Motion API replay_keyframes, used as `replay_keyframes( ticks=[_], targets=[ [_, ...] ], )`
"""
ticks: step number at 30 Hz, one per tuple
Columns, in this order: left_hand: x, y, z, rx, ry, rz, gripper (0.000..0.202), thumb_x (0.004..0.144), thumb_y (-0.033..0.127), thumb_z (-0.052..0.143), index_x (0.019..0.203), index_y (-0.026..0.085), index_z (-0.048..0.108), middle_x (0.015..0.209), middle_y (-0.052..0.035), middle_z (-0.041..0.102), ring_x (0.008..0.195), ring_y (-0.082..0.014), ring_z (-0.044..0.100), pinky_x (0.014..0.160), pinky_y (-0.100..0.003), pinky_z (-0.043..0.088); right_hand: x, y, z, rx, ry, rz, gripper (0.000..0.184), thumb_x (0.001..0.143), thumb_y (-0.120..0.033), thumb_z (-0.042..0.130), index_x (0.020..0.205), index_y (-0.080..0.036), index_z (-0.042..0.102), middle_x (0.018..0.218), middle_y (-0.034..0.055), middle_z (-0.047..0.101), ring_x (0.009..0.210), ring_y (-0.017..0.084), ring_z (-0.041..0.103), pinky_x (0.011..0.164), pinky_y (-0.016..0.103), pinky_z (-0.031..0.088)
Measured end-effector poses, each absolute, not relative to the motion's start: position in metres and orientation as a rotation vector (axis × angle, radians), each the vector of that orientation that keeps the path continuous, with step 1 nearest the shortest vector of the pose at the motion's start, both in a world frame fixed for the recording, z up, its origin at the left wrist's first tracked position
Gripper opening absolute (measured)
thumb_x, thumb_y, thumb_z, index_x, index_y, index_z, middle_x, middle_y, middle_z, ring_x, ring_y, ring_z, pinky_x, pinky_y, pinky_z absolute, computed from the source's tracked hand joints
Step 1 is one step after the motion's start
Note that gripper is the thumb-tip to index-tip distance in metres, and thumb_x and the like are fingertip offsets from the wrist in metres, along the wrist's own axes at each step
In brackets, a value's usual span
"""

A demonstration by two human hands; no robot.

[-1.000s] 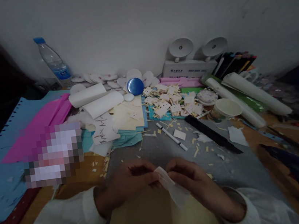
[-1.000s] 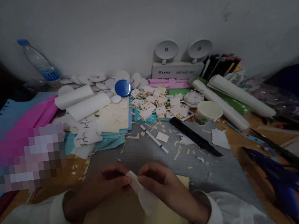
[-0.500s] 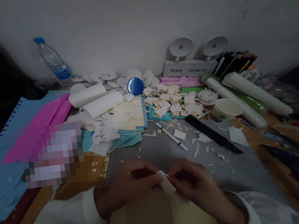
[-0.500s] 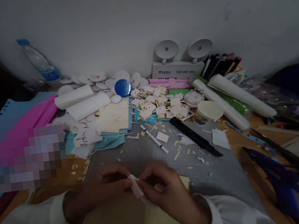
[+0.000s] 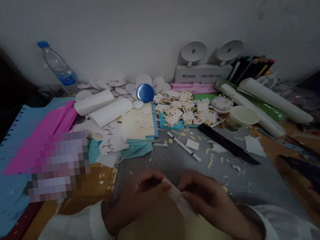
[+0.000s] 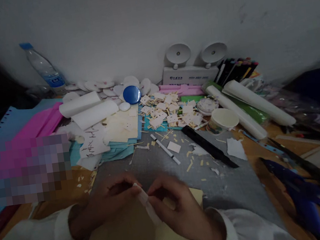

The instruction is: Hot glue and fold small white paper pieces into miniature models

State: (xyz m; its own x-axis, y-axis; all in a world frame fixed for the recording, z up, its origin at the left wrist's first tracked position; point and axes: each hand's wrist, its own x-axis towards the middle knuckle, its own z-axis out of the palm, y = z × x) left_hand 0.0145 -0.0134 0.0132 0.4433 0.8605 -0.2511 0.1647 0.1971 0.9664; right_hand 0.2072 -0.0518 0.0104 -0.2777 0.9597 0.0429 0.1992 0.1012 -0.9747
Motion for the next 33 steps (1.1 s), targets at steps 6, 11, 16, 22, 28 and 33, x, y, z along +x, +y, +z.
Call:
replay_keyframes(
  ticks=[6,11,16,22,28,33],
  targets=[
    [0.012,-0.017,0.011,1.237,1.021,0.671,0.013,0.075,0.03,0.067,0.074,0.017,0.066,0.075,0.0002,0.065,0.07,-0.0135,0.058,0.063,-0.023,0.044,0.204,-0.054,0.004,-1.228,-1.542,1.322,0.018,0.086,-0.033,0.061,0.076,-0.019,0.056,0.065,-0.0029,0.053,0.054,0.008,0.046,0.049,0.019,0.036],
    [0.009,-0.018,0.012,1.36,1.064,0.683,0.014,0.072,0.03,0.068,0.069,0.017,0.067,0.072,-0.0016,0.066,0.07,-0.0151,0.059,0.063,-0.024,0.045,0.204,-0.057,0.004,-1.199,-1.523,1.301,0.026,0.087,-0.034,0.058,0.069,-0.019,0.049,0.061,-0.0039,0.048,0.049,0.007,0.041,0.045,0.019,0.032],
    [0.01,-0.016,0.013,1.382,1.092,0.639,0.017,0.073,0.033,0.067,0.072,0.016,0.068,0.074,-0.0025,0.068,0.072,-0.0162,0.06,0.064,-0.025,0.046,0.205,-0.053,0.008,-1.201,-1.509,1.391,0.027,0.087,-0.038,0.057,0.07,-0.019,0.047,0.06,-0.0044,0.046,0.052,0.008,0.04,0.047,0.019,0.032],
    [0.013,-0.009,0.005,1.174,1.062,0.575,0.021,0.074,0.037,0.068,0.08,0.017,0.068,0.073,-0.0001,0.066,0.071,-0.0148,0.06,0.065,-0.025,0.047,0.21,-0.051,0.006,-1.132,-1.527,1.445,0.019,0.088,-0.037,0.057,0.081,-0.02,0.051,0.075,-0.0011,0.051,0.064,0.01,0.047,0.055,0.021,0.037],
    [0.013,-0.008,0.006,1.242,1.013,0.641,0.031,0.083,0.034,0.061,0.112,0.023,0.061,0.095,-0.0018,0.067,0.086,-0.0171,0.062,0.077,-0.029,0.049,0.21,-0.048,0.005,-1.076,-1.287,1.689,0.024,0.086,-0.041,0.062,0.086,-0.02,0.05,0.073,-0.0037,0.049,0.06,0.008,0.046,0.054,0.02,0.039],
    [0.011,-0.01,0.011,1.452,1.08,0.619,0.028,0.091,0.038,0.045,0.108,0.022,0.063,0.111,-0.0043,0.064,0.104,-0.0208,0.056,0.09,-0.033,0.044,0.209,-0.044,0.004,-1.022,-1.15,1.8,0.033,0.08,-0.046,0.067,0.084,-0.02,0.049,0.069,-0.0052,0.05,0.057,0.007,0.049,0.053,0.02,0.041]
  ],
)
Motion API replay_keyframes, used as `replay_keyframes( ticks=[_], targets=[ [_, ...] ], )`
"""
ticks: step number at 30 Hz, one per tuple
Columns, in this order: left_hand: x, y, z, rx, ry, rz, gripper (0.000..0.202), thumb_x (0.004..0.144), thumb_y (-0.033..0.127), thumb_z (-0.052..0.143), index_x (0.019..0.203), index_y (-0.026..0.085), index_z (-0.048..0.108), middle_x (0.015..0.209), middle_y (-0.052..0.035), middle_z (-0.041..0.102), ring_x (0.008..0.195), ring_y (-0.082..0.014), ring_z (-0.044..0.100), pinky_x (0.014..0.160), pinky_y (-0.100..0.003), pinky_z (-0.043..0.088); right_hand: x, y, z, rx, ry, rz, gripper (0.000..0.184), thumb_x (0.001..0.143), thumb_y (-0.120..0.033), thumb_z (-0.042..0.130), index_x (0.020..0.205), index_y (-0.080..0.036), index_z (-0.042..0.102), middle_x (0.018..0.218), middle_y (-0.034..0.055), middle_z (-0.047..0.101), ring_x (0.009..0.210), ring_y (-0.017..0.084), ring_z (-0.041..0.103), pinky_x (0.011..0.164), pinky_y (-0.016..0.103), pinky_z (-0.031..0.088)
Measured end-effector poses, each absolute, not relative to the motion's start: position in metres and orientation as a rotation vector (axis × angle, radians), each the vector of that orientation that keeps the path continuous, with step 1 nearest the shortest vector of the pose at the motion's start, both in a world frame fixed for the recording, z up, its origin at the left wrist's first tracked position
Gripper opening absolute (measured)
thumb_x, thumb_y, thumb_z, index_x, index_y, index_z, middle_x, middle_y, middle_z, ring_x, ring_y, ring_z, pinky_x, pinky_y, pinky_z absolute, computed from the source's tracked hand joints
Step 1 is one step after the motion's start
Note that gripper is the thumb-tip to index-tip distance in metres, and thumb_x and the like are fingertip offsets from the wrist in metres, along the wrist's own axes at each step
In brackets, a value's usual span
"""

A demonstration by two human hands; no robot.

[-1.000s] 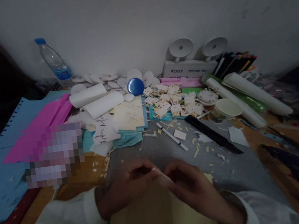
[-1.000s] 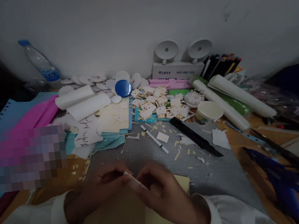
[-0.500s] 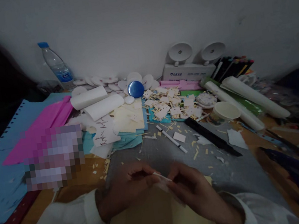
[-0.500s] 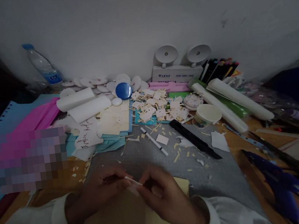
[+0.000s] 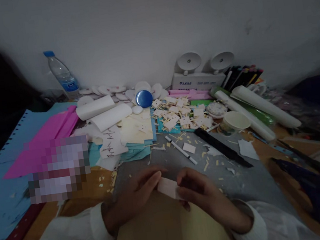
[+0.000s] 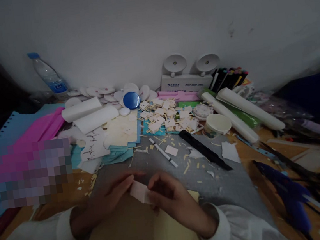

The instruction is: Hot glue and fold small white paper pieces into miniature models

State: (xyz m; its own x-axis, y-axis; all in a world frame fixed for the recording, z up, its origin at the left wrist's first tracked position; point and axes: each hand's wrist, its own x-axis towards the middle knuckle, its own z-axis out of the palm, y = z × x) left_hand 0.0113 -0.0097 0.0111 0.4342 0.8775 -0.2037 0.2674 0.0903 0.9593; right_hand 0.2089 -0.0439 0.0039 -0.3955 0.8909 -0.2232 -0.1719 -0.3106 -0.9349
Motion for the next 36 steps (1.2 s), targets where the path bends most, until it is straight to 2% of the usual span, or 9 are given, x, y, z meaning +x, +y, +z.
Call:
replay_keyframes(
  ticks=[2,4,7,11,15,18,23,27,36],
  targets=[
    [0.01,-0.01,0.011,1.45,1.028,0.617,0.034,0.088,0.044,0.049,0.111,0.021,0.059,0.109,-0.0063,0.062,0.099,-0.0218,0.057,0.084,-0.033,0.046,0.208,-0.044,0.002,-1.04,-1.153,1.776,0.033,0.079,-0.048,0.067,0.084,-0.02,0.049,0.066,-0.0056,0.05,0.056,0.008,0.049,0.051,0.02,0.041],
    [0.009,-0.011,0.011,1.507,0.988,0.626,0.045,0.078,0.048,0.061,0.112,0.019,0.057,0.107,-0.0075,0.06,0.094,-0.023,0.057,0.078,-0.033,0.047,0.207,-0.044,0.0,-1.044,-1.167,1.756,0.033,0.08,-0.048,0.066,0.085,-0.02,0.049,0.064,-0.0059,0.05,0.055,0.008,0.048,0.05,0.02,0.04],
    [0.008,-0.013,0.014,1.695,1.035,0.585,0.057,0.065,0.046,0.075,0.111,0.02,0.056,0.103,-0.0062,0.057,0.088,-0.0221,0.055,0.074,-0.031,0.046,0.205,-0.044,-0.001,-1.042,-1.193,1.763,0.033,0.08,-0.047,0.066,0.084,-0.02,0.049,0.065,-0.0056,0.05,0.055,0.008,0.048,0.051,0.02,0.04],
    [0.006,-0.013,0.018,1.852,1.089,0.584,0.05,0.069,0.043,0.073,0.111,0.021,0.055,0.095,-0.0032,0.055,0.079,-0.018,0.051,0.068,-0.028,0.043,0.204,-0.043,0.002,-1.069,-1.221,1.751,0.032,0.08,-0.046,0.067,0.082,-0.019,0.049,0.064,-0.0055,0.05,0.055,0.007,0.046,0.051,0.02,0.039],
    [0.007,-0.014,0.015,1.874,1.156,0.694,0.038,0.073,0.035,0.072,0.106,0.023,0.057,0.092,-0.002,0.055,0.081,-0.018,0.051,0.071,-0.028,0.042,0.204,-0.043,0.004,-1.09,-1.213,1.712,0.033,0.079,-0.048,0.067,0.081,-0.02,0.05,0.069,-0.0044,0.05,0.056,0.007,0.045,0.05,0.02,0.039],
    [0.01,-0.017,0.008,1.627,1.102,0.698,0.028,0.077,0.032,0.067,0.102,0.022,0.058,0.085,-0.0005,0.055,0.078,-0.0165,0.052,0.068,-0.027,0.043,0.203,-0.043,0.004,-1.11,-1.18,1.675,0.034,0.078,-0.049,0.067,0.08,-0.019,0.051,0.073,-0.0032,0.051,0.058,0.008,0.046,0.052,0.02,0.04],
    [0.016,-0.017,0.005,1.223,0.846,0.629,0.022,0.079,0.033,0.065,0.093,0.017,0.058,0.089,-0.0022,0.06,0.083,-0.0162,0.057,0.074,-0.028,0.046,0.2,-0.044,0.001,-1.033,-1.11,1.778,0.03,0.079,-0.043,0.069,0.079,-0.019,0.052,0.07,-0.0039,0.052,0.06,0.008,0.048,0.055,0.02,0.04],
    [0.014,-0.008,0.011,1.165,0.945,0.593,0.018,0.077,0.033,0.066,0.081,0.017,0.06,0.075,0.0012,0.061,0.072,-0.0135,0.057,0.065,-0.024,0.045,0.204,-0.046,0.004,-0.937,-0.936,1.913,0.026,0.079,-0.038,0.07,0.083,-0.019,0.053,0.077,-0.0021,0.055,0.063,0.008,0.049,0.055,0.02,0.039],
    [0.001,0.0,0.006,0.999,0.898,0.743,0.017,0.077,0.031,0.067,0.077,0.016,0.06,0.062,0.0033,0.062,0.055,-0.0098,0.056,0.053,-0.02,0.042,0.218,-0.044,0.011,-0.862,-0.744,1.989,0.022,0.075,-0.031,0.069,0.079,-0.019,0.051,0.065,-0.0048,0.045,0.057,0.008,0.04,0.052,0.019,0.029]
  ],
)
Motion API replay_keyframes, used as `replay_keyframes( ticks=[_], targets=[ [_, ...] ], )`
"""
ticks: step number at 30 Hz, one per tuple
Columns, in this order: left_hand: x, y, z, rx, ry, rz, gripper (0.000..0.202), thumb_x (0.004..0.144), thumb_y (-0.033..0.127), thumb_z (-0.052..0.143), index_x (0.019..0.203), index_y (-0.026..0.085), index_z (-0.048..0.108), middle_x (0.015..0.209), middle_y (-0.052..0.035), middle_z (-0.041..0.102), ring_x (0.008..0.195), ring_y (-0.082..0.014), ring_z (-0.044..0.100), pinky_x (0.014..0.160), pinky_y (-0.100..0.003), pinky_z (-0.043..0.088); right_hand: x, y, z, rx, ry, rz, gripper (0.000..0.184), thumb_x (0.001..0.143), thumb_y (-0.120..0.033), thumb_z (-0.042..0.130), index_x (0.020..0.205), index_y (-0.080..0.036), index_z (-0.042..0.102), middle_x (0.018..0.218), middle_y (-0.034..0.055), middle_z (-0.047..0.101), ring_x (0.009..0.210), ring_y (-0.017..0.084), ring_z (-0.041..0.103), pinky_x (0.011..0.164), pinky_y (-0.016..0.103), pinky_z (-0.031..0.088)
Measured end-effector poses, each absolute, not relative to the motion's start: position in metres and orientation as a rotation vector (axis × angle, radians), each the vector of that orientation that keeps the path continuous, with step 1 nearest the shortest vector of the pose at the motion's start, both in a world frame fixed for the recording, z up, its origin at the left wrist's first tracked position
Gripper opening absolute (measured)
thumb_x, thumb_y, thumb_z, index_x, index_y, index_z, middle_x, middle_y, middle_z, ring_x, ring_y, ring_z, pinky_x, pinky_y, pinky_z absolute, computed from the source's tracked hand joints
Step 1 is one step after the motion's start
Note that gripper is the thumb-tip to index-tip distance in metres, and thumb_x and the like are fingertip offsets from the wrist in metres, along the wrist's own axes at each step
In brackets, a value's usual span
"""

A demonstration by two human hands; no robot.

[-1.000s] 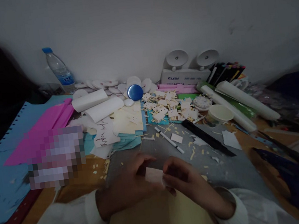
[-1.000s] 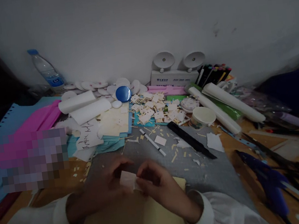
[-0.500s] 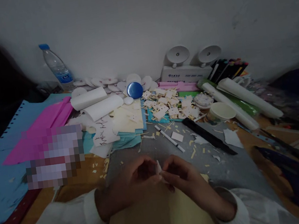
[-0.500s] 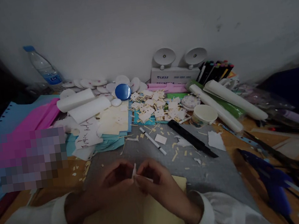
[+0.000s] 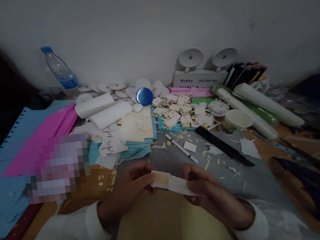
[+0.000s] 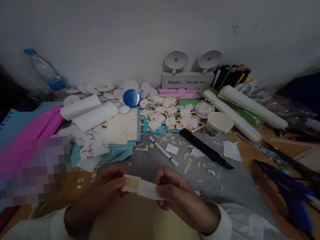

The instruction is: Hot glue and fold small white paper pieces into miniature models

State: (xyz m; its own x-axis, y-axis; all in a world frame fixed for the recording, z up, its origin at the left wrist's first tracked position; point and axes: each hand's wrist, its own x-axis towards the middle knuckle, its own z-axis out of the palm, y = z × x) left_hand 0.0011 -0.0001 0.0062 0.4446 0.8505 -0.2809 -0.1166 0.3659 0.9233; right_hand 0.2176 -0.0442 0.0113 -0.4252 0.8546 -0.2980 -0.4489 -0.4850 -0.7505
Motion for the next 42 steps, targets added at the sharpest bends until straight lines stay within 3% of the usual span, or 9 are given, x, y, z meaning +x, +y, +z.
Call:
replay_keyframes(
  ticks=[7,13,19,25,29,33,36,42],
  targets=[
    [0.003,0.002,0.015,1.08,0.998,0.708,0.02,0.068,0.03,0.069,0.068,0.015,0.056,0.053,0.0046,0.057,0.045,-0.0081,0.052,0.045,-0.019,0.04,0.221,-0.041,0.011,-0.855,-0.799,2.012,0.018,0.075,-0.028,0.065,0.076,-0.018,0.05,0.063,-0.0057,0.041,0.052,0.006,0.036,0.048,0.019,0.024],
    [0.005,0.003,0.021,1.258,1.127,0.658,0.015,0.068,0.027,0.065,0.069,0.015,0.056,0.055,0.0046,0.054,0.049,-0.0085,0.052,0.048,-0.019,0.041,0.217,-0.036,0.014,-1.128,-1.104,1.804,0.029,0.08,-0.047,0.06,0.085,-0.019,0.056,0.074,-0.0019,0.051,0.063,0.01,0.044,0.052,0.021,0.033],
    [0.001,0.005,0.02,1.408,1.054,0.612,0.015,0.073,0.021,0.06,0.087,0.016,0.062,0.078,-0.0001,0.06,0.069,-0.0122,0.057,0.061,-0.022,0.045,0.212,-0.035,0.006,-1.244,-1.364,1.658,0.036,0.079,-0.053,0.062,0.077,-0.018,0.054,0.068,-0.0033,0.049,0.062,0.01,0.045,0.054,0.022,0.035],
    [-0.001,0.015,0.028,1.641,0.884,0.491,0.02,0.08,0.029,0.061,0.095,0.017,0.062,0.087,-0.002,0.062,0.079,-0.0149,0.058,0.07,-0.024,0.047,0.211,-0.036,-0.003,-1.2,-1.49,1.627,0.033,0.085,-0.051,0.055,0.08,-0.018,0.052,0.066,-0.004,0.046,0.057,0.009,0.042,0.051,0.022,0.033],
    [0.004,0.018,0.024,1.939,0.918,0.367,0.019,0.08,0.033,0.063,0.089,0.017,0.063,0.08,-0.0004,0.063,0.072,-0.0139,0.057,0.063,-0.022,0.043,0.209,-0.037,-0.006,-1.166,-1.563,1.522,0.032,0.087,-0.05,0.052,0.079,-0.019,0.05,0.066,-0.0036,0.046,0.058,0.01,0.043,0.051,0.022,0.034],
    [0.009,0.018,0.018,2.093,1.029,0.414,0.012,0.08,0.025,0.06,0.089,0.017,0.062,0.076,0.0009,0.06,0.066,-0.0127,0.054,0.059,-0.021,0.04,0.21,-0.036,-0.01,-1.16,-1.58,1.42,0.026,0.088,-0.044,0.05,0.079,-0.019,0.049,0.068,-0.003,0.047,0.059,0.011,0.043,0.052,0.023,0.035],
    [0.013,0.022,0.02,2.142,1.099,0.499,0.016,0.083,0.023,0.055,0.096,0.016,0.061,0.084,-0.0021,0.06,0.071,-0.0141,0.055,0.064,-0.024,0.044,0.213,-0.034,-0.014,-1.165,-1.589,1.353,0.02,0.088,-0.038,0.049,0.081,-0.019,0.049,0.069,-0.0026,0.047,0.061,0.011,0.043,0.054,0.023,0.035],
    [0.026,0.038,0.019,2.354,0.809,0.361,0.027,0.081,0.015,0.057,0.108,0.017,0.06,0.106,-0.0084,0.061,0.102,-0.0224,0.055,0.089,-0.032,0.043,0.213,-0.035,-0.015,-1.167,-1.649,1.258,0.014,0.085,-0.03,0.048,0.077,-0.019,0.051,0.069,-0.0013,0.049,0.062,0.013,0.044,0.057,0.025,0.034]
  ],
)
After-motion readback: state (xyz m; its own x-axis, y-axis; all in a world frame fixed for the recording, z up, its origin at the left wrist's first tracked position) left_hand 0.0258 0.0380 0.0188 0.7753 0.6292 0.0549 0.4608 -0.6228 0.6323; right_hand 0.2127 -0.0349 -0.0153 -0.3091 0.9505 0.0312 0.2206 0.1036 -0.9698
